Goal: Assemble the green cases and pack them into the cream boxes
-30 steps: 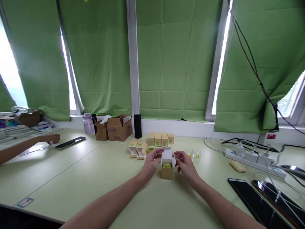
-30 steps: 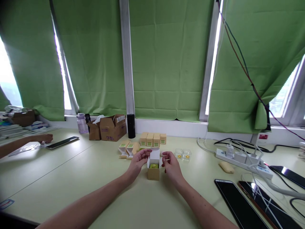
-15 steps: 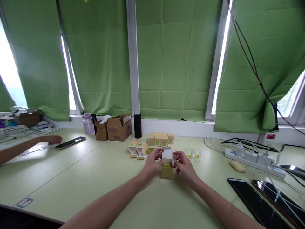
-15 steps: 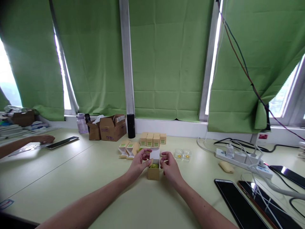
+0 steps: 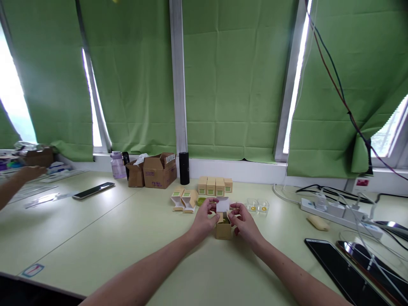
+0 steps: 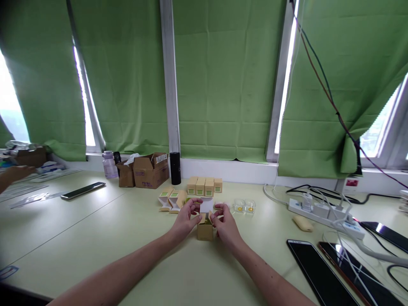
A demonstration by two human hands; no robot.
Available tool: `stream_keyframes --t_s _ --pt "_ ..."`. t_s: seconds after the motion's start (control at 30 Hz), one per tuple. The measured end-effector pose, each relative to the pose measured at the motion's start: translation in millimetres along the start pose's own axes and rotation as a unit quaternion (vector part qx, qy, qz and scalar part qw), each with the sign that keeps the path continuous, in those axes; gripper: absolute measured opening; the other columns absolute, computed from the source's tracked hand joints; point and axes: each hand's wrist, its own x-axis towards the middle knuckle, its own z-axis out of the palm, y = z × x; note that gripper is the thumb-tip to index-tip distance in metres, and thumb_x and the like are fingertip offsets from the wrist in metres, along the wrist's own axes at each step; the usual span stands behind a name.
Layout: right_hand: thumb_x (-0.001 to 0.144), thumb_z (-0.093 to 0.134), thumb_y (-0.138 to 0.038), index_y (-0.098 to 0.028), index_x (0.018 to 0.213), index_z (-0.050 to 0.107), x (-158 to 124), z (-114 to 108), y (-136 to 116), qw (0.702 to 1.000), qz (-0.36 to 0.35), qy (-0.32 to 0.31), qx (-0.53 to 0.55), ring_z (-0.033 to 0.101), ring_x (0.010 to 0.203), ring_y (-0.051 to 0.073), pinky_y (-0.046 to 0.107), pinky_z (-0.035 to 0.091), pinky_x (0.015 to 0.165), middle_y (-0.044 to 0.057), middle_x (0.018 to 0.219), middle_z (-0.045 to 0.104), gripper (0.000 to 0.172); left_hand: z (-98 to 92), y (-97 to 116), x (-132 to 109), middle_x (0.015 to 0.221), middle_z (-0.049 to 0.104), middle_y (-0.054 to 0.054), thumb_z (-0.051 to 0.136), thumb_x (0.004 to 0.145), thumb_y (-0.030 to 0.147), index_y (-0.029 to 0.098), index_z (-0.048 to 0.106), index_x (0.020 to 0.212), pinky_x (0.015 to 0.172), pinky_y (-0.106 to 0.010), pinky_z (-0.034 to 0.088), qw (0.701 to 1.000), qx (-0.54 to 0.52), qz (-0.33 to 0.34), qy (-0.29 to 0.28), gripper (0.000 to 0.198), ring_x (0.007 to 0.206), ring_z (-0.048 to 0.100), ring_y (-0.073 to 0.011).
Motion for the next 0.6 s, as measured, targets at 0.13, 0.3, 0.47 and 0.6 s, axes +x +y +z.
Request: stream_keyframes --t_s 0.13,0.3,0.47,0.6 --pt "0.073 0.071 -0.054 -0.024 0.113 0.054 -3.1 2.3 -3.4 1.0 0.019 -0.008 -0.017 0.06 0.07 0.019 0.024 0.043 0.041 0.002 0.093 0.057 0.053 -0.3 -2.0 0.3 0.103 0.07 -0.009 0.067 0.075 0.018 0.017 0.054 0.117 0.089 -0.037 0.048 1.0 0.008 -0.003 -0.001 0.044 0.097 0.064 -0.0231" --pt "0.071 0.071 -0.052 -0.025 0.113 0.053 -4.4 4.4 -5.8 0.999 0.034 -0.008 -0.019 0.058 0.071 0.019 0.024 0.042 0.04 0.002 0.095 0.054 0.053 -0.7 -5.7 0.8 0.107 0.072 -0.009 0.065 0.076 0.016 0.019 0.051 0.119 0.092 -0.039 0.046 1.0 0.02 -0.001 -0.004 0.045 0.1 0.064 -0.024" --pt "0.07 0.069 -0.049 -0.025 0.113 0.053 -1.8 4.8 -2.9 0.999 0.026 -0.009 -0.023 0.057 0.069 0.018 0.023 0.042 0.04 0.002 0.095 0.054 0.052 -0.9 -7.2 1.2 0.106 0.072 -0.008 0.063 0.076 0.015 0.021 0.049 0.119 0.092 -0.038 0.045 1.0 0.028 0.003 -0.001 0.045 0.101 0.064 -0.0235" --pt "0.069 0.069 -0.051 -0.025 0.114 0.052 -0.6 4.5 -1.8 0.999 0.026 -0.013 -0.027 0.057 0.07 0.019 0.024 0.042 0.039 0.003 0.097 0.053 0.055 -0.6 -6.2 1.3 0.105 0.072 -0.007 0.062 0.076 0.015 0.02 0.047 0.119 0.091 -0.038 0.044 0.999 0.035 -0.001 -0.003 0.045 0.099 0.064 -0.023"
